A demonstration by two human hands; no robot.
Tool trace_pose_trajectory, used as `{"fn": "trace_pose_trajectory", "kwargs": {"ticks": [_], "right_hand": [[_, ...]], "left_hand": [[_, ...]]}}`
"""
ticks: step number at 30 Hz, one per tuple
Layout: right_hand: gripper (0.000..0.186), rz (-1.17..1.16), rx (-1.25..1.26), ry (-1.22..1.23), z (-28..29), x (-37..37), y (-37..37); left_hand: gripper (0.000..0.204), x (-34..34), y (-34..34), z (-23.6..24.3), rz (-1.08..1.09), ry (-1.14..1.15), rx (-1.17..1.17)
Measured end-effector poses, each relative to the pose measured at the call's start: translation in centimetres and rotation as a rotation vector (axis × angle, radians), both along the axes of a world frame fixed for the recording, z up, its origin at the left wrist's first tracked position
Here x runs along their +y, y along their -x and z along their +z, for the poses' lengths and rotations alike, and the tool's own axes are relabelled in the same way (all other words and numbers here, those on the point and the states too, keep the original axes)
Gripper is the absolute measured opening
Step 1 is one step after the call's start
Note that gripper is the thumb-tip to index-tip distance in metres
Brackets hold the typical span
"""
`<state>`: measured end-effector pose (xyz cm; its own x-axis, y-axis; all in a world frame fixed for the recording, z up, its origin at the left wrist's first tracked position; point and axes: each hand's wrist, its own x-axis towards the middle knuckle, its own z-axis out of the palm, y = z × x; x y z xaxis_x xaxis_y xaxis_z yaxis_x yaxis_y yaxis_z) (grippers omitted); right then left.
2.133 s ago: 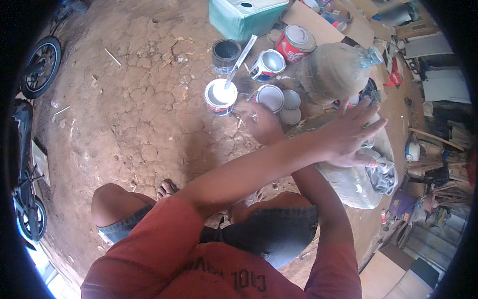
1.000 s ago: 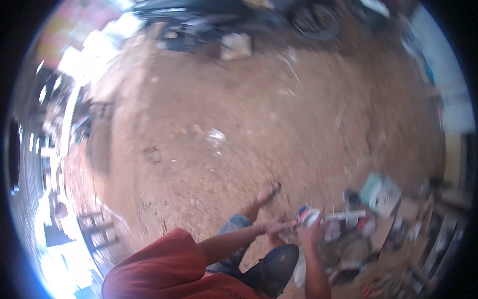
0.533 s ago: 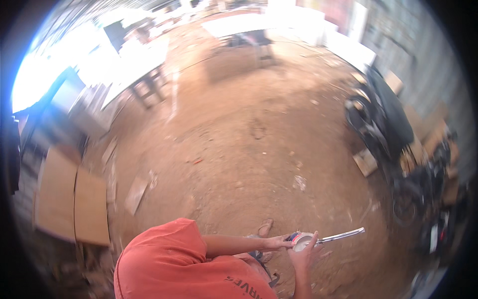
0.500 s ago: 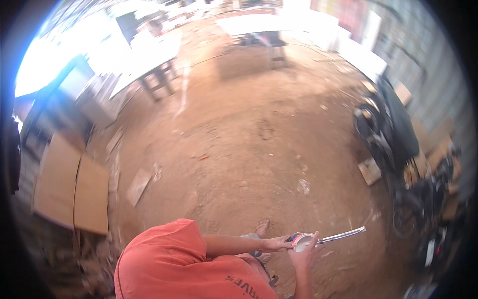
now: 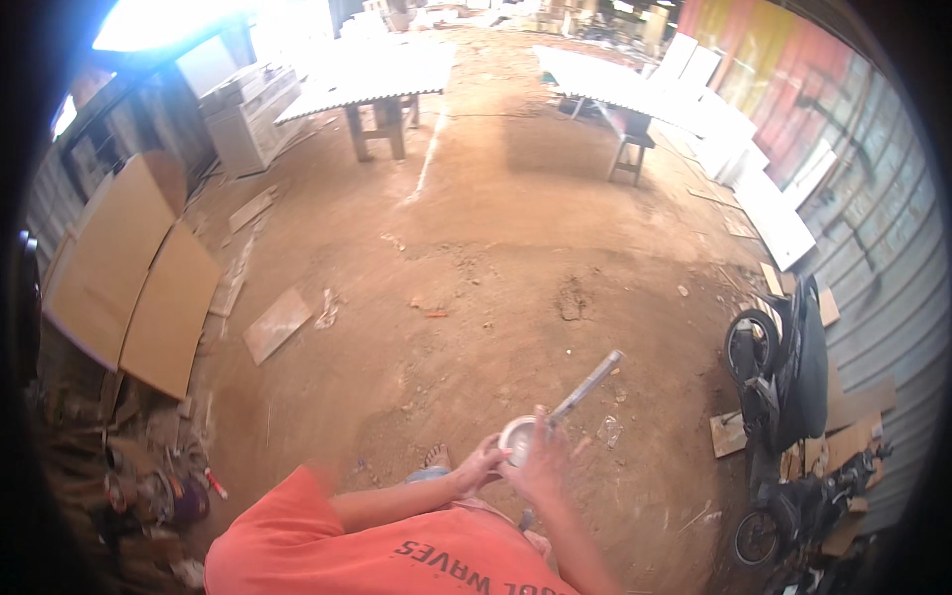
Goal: The person mixes paint in small containers by pouring from a larger tin and stirring with a wooden stick.
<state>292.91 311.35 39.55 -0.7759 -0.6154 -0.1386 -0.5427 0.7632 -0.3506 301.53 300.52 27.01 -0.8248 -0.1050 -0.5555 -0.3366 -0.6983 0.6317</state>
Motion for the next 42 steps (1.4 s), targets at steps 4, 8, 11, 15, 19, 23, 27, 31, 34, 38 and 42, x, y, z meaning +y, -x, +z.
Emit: {"fn": "trace_pose_trajectory", "kwargs": {"ticks": [4, 8, 11, 15, 19, 23, 27, 31, 34, 38, 42], "right_hand": [[0.113, 0.075, 0.001, 0.036, 1.4, -6.3, 0.9], [0.089, 0.179, 0.096, 0.249, 2.8, -12.3, 0.7], [0.079, 0.126, -0.124, 0.531, 2.0, -14.3, 1.4], [0.069, -0.325, -0.26, 0.881, 0.6, -19.3, 6.4], [0.056, -0.13, -0.572, 0.686, 0.5, -24.5, 12.5], [0.044, 0.173, -0.543, 0.558, 1.7, -27.1, 16.3], [0.034, 0.351, -0.353, 0.433, 3.9, -28.3, 20.0], [0.029, 0.336, -0.25, 0.662, 2.6, -29.8, 25.5], [0.028, 0.362, -0.279, 0.749, 2.0, -31.0, 28.1], [0.026, 0.461, -0.381, 0.727, 1.7, -30.8, 33.0], [0.024, 0.397, -0.359, 0.684, 3.7, -30.6, 38.2]], "left_hand": [[0.083, -6.9, 0.0, 2.8, 0.128, 0.061, -0.032], [0.075, -14.3, -0.4, 3.0, 0.222, 0.0, -0.086], [0.074, -17.4, 0.2, 2.3, 0.236, -0.077, 0.007], [0.065, -20.5, 1.3, 3.5, 0.245, -0.063, 0.0], [0.058, -22.8, 2.6, 1.6, 0.276, -0.126, 0.011], [0.064, -24.0, 5.5, 2.8, 0.289, -0.084, -0.013], [0.072, -26.5, 9.2, 2.5, 0.302, -0.07, -0.019], [0.07, -27.4, 15.7, 4.0, 0.3, -0.001, -0.013], [0.07, -28.5, 19.2, 3.1, 0.313, 0.009, -0.015], [0.075, -29.4, 25.1, 1.8, 0.27, -0.001, 0.077], [0.08, -30.2, 29.4, 2.5, 0.258, -0.027, 0.047]]}}
